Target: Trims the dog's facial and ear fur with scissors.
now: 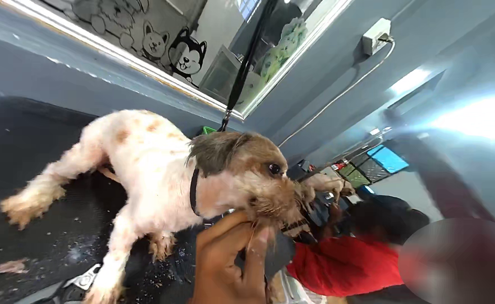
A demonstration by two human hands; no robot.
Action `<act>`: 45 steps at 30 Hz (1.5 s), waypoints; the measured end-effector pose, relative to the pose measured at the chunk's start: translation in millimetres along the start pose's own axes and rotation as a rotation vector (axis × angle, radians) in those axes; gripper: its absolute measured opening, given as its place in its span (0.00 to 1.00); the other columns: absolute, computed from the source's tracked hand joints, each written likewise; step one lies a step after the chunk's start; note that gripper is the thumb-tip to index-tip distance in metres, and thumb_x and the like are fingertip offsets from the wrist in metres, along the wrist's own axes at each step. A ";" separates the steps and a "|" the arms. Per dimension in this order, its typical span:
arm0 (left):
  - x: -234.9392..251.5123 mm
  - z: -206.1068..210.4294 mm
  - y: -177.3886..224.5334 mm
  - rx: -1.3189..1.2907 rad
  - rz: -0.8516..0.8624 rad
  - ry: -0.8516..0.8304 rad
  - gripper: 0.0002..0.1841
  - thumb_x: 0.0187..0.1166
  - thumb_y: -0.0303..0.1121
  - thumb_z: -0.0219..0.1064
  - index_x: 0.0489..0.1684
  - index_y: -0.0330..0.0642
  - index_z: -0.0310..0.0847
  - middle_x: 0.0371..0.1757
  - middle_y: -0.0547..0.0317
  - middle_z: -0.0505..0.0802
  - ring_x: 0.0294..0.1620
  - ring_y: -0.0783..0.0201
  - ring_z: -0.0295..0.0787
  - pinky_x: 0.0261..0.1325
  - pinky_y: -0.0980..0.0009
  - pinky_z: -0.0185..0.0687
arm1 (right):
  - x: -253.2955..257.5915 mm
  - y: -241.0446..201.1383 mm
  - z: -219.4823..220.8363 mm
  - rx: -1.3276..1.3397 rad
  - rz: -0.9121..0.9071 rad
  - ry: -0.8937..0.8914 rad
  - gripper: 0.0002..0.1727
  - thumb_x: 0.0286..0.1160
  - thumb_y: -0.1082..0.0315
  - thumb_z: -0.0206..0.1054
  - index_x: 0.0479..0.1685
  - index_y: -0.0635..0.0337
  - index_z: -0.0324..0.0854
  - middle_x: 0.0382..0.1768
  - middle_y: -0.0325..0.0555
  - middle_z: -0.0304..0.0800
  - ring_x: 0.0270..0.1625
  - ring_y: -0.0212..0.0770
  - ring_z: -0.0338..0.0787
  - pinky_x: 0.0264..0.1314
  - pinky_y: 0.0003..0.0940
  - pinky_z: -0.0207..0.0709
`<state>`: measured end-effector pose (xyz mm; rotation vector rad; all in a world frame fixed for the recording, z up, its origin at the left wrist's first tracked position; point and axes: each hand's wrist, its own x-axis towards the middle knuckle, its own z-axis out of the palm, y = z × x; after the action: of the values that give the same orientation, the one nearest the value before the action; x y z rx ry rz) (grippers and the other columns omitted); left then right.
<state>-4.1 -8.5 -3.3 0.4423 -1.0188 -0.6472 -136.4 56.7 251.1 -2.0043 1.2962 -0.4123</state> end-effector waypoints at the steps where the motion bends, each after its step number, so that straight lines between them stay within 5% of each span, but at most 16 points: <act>1: 3.6 0.3 -1.3 0.002 0.015 0.011 0.15 0.83 0.30 0.63 0.25 0.36 0.88 0.33 0.59 0.92 0.34 0.76 0.88 0.37 0.79 0.87 | 3.2 11.6 -11.7 0.033 -0.048 -0.092 0.14 0.82 0.57 0.66 0.60 0.47 0.88 0.48 0.26 0.95 0.43 0.20 0.92 0.43 0.15 0.84; 3: 15.0 -2.8 2.6 0.023 0.064 0.026 0.15 0.85 0.33 0.63 0.25 0.40 0.88 0.32 0.62 0.92 0.33 0.76 0.88 0.36 0.79 0.87 | 7.4 20.4 -30.1 0.029 -0.038 -0.196 0.15 0.82 0.65 0.67 0.63 0.53 0.87 0.53 0.34 0.95 0.48 0.26 0.93 0.48 0.21 0.88; 5: 25.9 -6.0 10.6 0.045 0.121 0.034 0.16 0.86 0.36 0.63 0.23 0.43 0.85 0.31 0.64 0.93 0.33 0.76 0.89 0.36 0.78 0.88 | 11.1 15.2 -29.7 -0.034 0.094 -0.186 0.18 0.74 0.68 0.67 0.62 0.62 0.85 0.42 0.35 0.93 0.37 0.28 0.91 0.38 0.21 0.86; 7: 30.4 -6.2 17.1 0.051 0.156 0.025 0.16 0.86 0.35 0.64 0.22 0.41 0.84 0.31 0.63 0.92 0.32 0.75 0.89 0.35 0.79 0.88 | 8.2 27.7 -28.2 0.006 -0.019 -0.141 0.21 0.77 0.59 0.73 0.66 0.59 0.85 0.47 0.37 0.95 0.39 0.27 0.93 0.39 0.20 0.89; 11: 37.7 -6.2 26.9 0.084 0.172 0.052 0.16 0.86 0.32 0.62 0.25 0.36 0.87 0.33 0.58 0.94 0.34 0.72 0.91 0.38 0.75 0.90 | 28.5 23.2 -23.3 0.088 -0.195 -0.123 0.09 0.79 0.57 0.69 0.51 0.45 0.89 0.44 0.25 0.96 0.41 0.20 0.92 0.44 0.16 0.86; 14: 45.8 -23.1 38.8 0.137 0.106 0.162 0.17 0.87 0.36 0.62 0.24 0.42 0.88 0.30 0.66 0.93 0.33 0.75 0.90 0.38 0.78 0.88 | 50.3 35.2 -28.1 0.202 -0.225 -0.215 0.04 0.73 0.64 0.70 0.38 0.42 0.90 0.36 0.29 0.93 0.43 0.32 0.94 0.52 0.34 0.91; 15: 44.1 -27.8 37.2 0.142 0.069 0.188 0.18 0.86 0.36 0.62 0.22 0.43 0.87 0.28 0.68 0.91 0.31 0.77 0.88 0.36 0.80 0.86 | 59.6 46.6 -27.2 0.262 -0.247 -0.262 0.06 0.72 0.67 0.70 0.36 0.43 0.90 0.38 0.32 0.94 0.45 0.37 0.95 0.53 0.38 0.91; 19: 17.8 -28.6 26.2 0.106 -0.059 0.124 0.16 0.85 0.30 0.60 0.26 0.36 0.90 0.33 0.59 0.94 0.34 0.72 0.90 0.42 0.73 0.90 | 95.2 119.0 7.6 0.491 -0.405 -0.467 0.13 0.72 0.71 0.70 0.52 0.45 0.88 0.55 0.38 0.89 0.63 0.42 0.87 0.68 0.46 0.83; 21: 13.4 -26.5 24.1 0.111 -0.036 0.134 0.16 0.86 0.31 0.60 0.28 0.35 0.90 0.33 0.58 0.93 0.34 0.71 0.90 0.41 0.72 0.90 | 108.9 153.9 46.9 0.687 -0.484 -0.478 0.12 0.69 0.67 0.65 0.49 0.46 0.87 0.56 0.37 0.85 0.66 0.40 0.82 0.72 0.44 0.76; 26: 22.1 -24.9 28.8 0.202 0.011 0.157 0.16 0.85 0.33 0.61 0.24 0.42 0.87 0.26 0.64 0.89 0.30 0.72 0.87 0.38 0.75 0.87 | 114.2 151.6 124.1 0.924 -0.300 -0.083 0.15 0.78 0.48 0.70 0.42 0.49 0.92 0.34 0.31 0.88 0.38 0.25 0.85 0.45 0.23 0.81; 29: 22.7 -24.3 32.8 0.280 0.027 0.173 0.17 0.87 0.34 0.60 0.22 0.45 0.84 0.23 0.66 0.86 0.24 0.74 0.83 0.30 0.78 0.83 | 122.5 139.8 129.6 0.868 -0.294 -0.016 0.21 0.76 0.42 0.70 0.48 0.48 0.92 0.36 0.35 0.90 0.40 0.26 0.88 0.48 0.25 0.85; 34: 8.0 -27.4 40.2 0.443 -0.019 0.239 0.19 0.88 0.34 0.56 0.18 0.47 0.78 0.18 0.71 0.78 0.19 0.78 0.75 0.23 0.82 0.74 | 137.1 112.4 137.0 0.704 -0.338 0.007 0.09 0.79 0.60 0.72 0.35 0.52 0.93 0.28 0.38 0.90 0.29 0.27 0.87 0.34 0.23 0.85; 39: -6.9 -49.1 37.6 0.461 -0.195 0.268 0.22 0.91 0.39 0.54 0.19 0.49 0.76 0.16 0.68 0.74 0.15 0.74 0.68 0.18 0.78 0.64 | 150.4 112.2 161.8 0.516 -0.520 0.138 0.12 0.83 0.67 0.66 0.32 0.58 0.91 0.22 0.39 0.84 0.18 0.29 0.74 0.19 0.20 0.68; 42: -20.0 -63.3 21.5 0.228 -0.330 0.277 0.21 0.91 0.47 0.55 0.29 0.45 0.82 0.24 0.62 0.81 0.22 0.68 0.76 0.26 0.74 0.75 | 153.2 116.9 176.9 0.446 -0.588 0.182 0.13 0.84 0.68 0.65 0.29 0.59 0.88 0.21 0.37 0.83 0.17 0.27 0.74 0.18 0.20 0.69; 45: -23.5 -73.2 18.2 -0.022 -0.381 0.240 0.25 0.83 0.61 0.60 0.50 0.47 0.84 0.39 0.60 0.89 0.38 0.67 0.88 0.44 0.68 0.90 | 152.1 114.0 180.7 0.368 -0.643 0.179 0.14 0.85 0.68 0.63 0.29 0.58 0.87 0.19 0.35 0.81 0.17 0.26 0.75 0.18 0.19 0.71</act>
<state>57.3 23.9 -40.9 0.6866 -0.7026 -0.9202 -35.7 -37.2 27.9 -2.0472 0.5746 -1.0659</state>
